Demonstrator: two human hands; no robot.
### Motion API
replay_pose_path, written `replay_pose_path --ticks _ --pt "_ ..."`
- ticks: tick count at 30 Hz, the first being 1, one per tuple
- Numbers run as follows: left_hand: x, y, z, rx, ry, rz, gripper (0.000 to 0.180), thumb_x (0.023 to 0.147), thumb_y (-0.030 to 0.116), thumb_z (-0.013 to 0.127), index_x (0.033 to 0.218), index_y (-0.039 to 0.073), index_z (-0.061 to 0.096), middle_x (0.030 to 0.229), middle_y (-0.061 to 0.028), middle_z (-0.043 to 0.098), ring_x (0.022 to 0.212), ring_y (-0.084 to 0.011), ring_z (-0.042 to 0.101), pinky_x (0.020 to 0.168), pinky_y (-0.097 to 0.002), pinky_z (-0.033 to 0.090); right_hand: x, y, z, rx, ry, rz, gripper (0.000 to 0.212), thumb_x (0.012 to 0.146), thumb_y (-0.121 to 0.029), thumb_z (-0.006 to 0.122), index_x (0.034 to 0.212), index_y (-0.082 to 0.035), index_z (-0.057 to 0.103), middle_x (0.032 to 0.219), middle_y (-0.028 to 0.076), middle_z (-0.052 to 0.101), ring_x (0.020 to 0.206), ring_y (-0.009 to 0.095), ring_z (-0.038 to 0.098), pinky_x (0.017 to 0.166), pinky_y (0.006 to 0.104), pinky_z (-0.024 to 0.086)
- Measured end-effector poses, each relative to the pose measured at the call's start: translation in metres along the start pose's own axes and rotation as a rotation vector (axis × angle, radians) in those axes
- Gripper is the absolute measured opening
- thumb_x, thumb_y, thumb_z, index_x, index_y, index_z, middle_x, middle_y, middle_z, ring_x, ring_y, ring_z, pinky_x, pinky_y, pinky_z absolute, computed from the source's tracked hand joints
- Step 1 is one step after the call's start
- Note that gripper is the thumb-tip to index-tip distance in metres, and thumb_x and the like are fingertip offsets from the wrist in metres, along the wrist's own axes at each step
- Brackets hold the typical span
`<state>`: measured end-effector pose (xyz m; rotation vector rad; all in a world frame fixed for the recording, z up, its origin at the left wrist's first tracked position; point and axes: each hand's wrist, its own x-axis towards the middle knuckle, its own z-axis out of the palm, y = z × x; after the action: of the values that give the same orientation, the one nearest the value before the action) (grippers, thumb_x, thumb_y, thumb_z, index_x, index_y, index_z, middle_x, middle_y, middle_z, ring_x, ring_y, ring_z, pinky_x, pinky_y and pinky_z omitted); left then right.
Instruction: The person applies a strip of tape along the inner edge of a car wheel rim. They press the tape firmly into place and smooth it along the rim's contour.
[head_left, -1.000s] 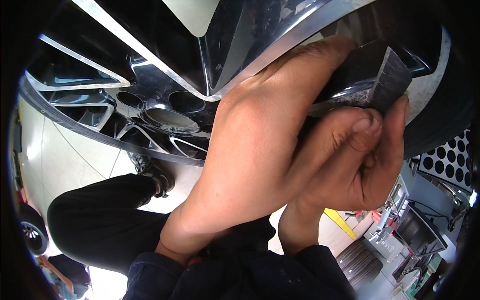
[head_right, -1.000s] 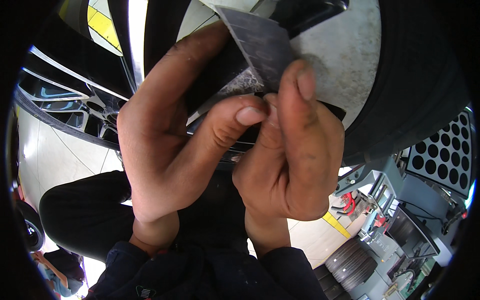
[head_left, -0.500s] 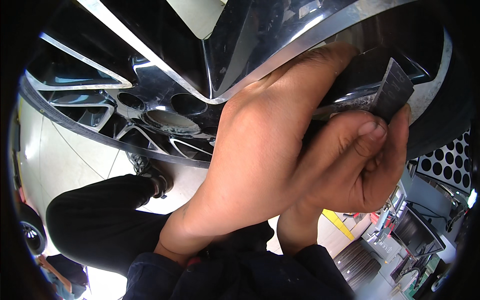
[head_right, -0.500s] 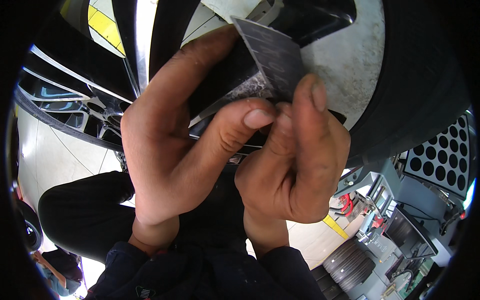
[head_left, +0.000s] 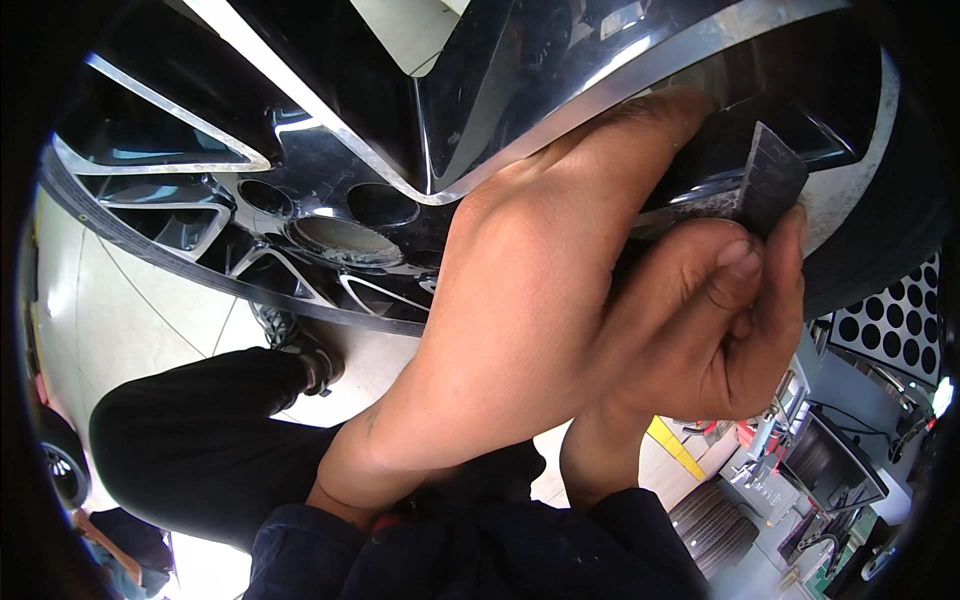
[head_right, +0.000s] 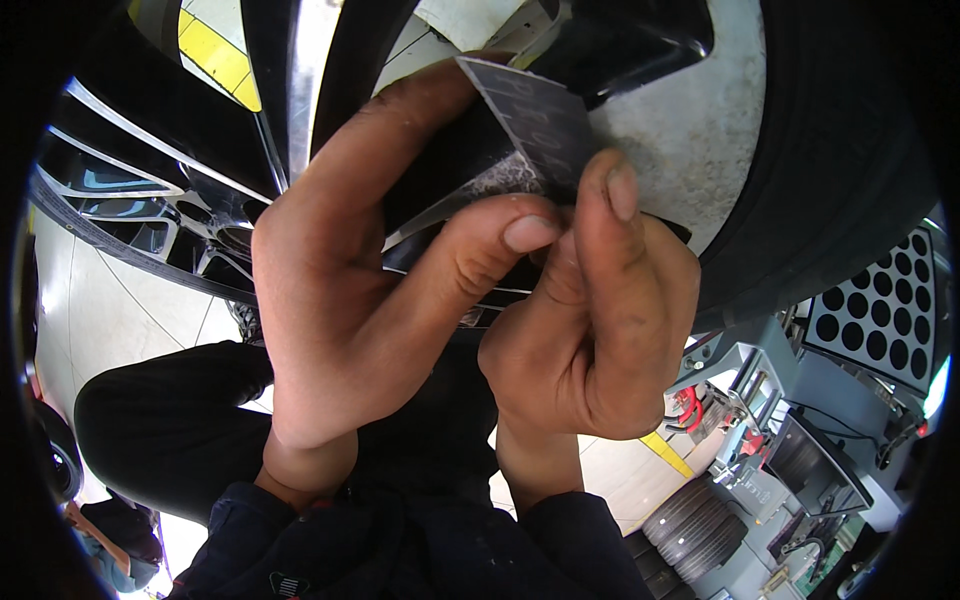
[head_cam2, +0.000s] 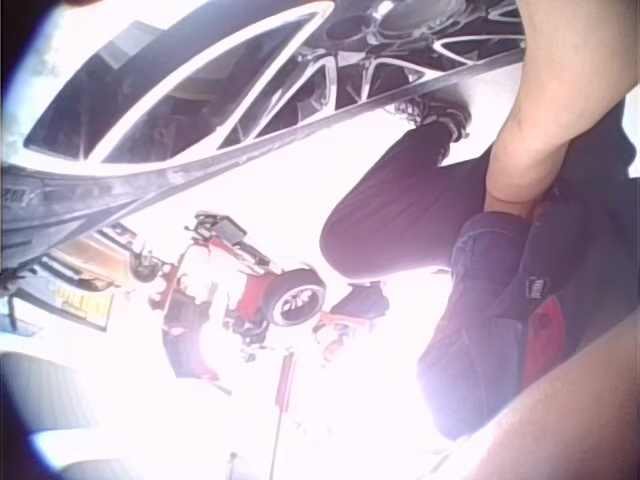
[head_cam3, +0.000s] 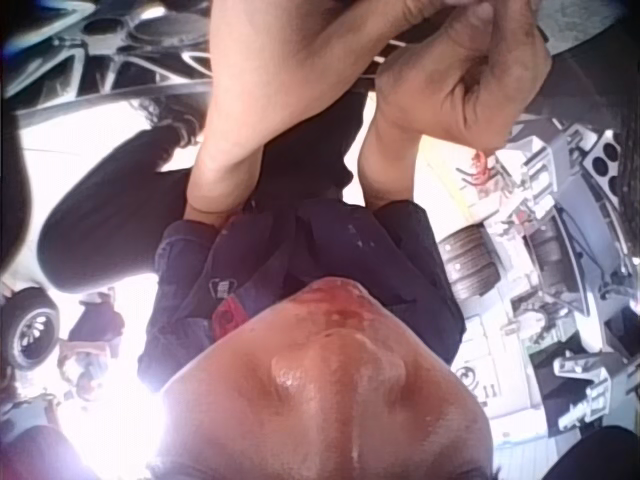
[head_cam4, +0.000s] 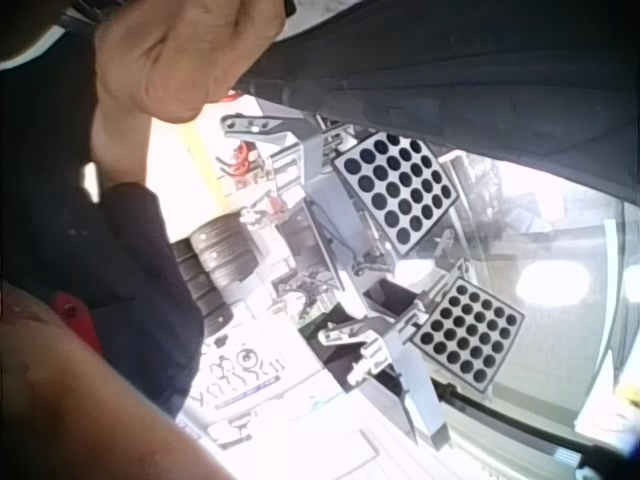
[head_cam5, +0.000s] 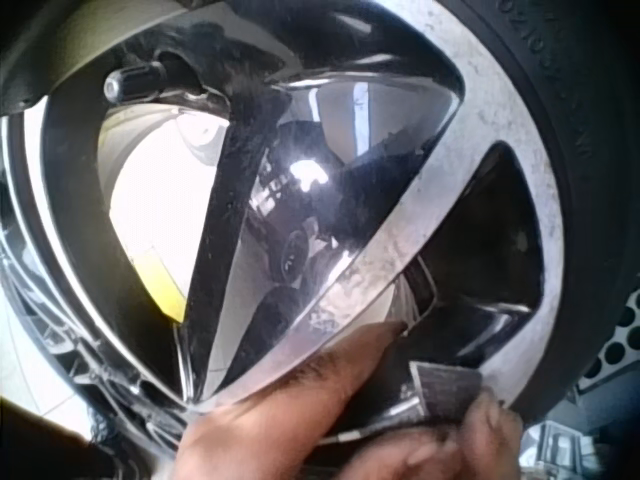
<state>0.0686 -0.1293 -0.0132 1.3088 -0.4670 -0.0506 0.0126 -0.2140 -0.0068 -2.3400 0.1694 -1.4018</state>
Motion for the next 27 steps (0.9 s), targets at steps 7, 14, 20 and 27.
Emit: replay_pose_path --ticks 7,14,20,27 --pt "0.000 0.005 0.002 -0.021 -0.012 -0.080 0.043 0.072 0.016 0.069 0.109 -0.003 0.058 0.092 -0.0213 0.062 0.083 -0.0382 0.062 0.071 -0.0387 0.051 0.001 -0.002 -0.005 0.020 -0.038 0.055 0.021 0.091 -0.002 0.055 0.109 0.006 0.060 0.097 0.019 0.066 0.077 0.020 0.067 0.064 0.0249 0.056" --pt "0.000 -0.004 0.005 -0.005 0.063 0.048 0.042 0.071 0.018 0.069 0.106 -0.003 0.058 0.089 -0.0209 0.062 0.081 -0.0381 0.062 0.070 -0.0390 0.051 -0.006 0.002 -0.006 0.046 -0.036 0.042 0.025 0.085 0.010 0.058 0.109 0.005 0.061 0.099 0.017 0.064 0.078 0.019 0.062 0.064 0.0233 0.051" --pt "0.000 -0.004 0.008 -0.029 0.095 0.016 0.042 0.069 0.019 0.070 0.104 -0.003 0.058 0.087 -0.0207 0.062 0.078 -0.0377 0.063 0.068 -0.0391 0.051 -0.002 -0.005 0.000 -0.010 -0.006 0.059 0.021 0.087 0.004 0.058 0.107 0.005 0.062 0.098 0.018 0.065 0.077 0.019 0.064 0.064 0.0241 0.052" --pt "0.001 0.012 -0.004 0.066 -0.078 -0.078 0.044 0.079 0.006 0.073 0.116 -0.009 0.054 0.101 -0.0141 0.064 0.092 -0.0171 0.062 0.081 -0.0267 0.050 -0.001 -0.001 -0.002 0.035 -0.013 0.061 0.021 0.087 0.005 0.057 0.108 0.004 0.062 0.093 0.016 0.065 0.070 0.015 0.061 0.059 0.0218 0.049"
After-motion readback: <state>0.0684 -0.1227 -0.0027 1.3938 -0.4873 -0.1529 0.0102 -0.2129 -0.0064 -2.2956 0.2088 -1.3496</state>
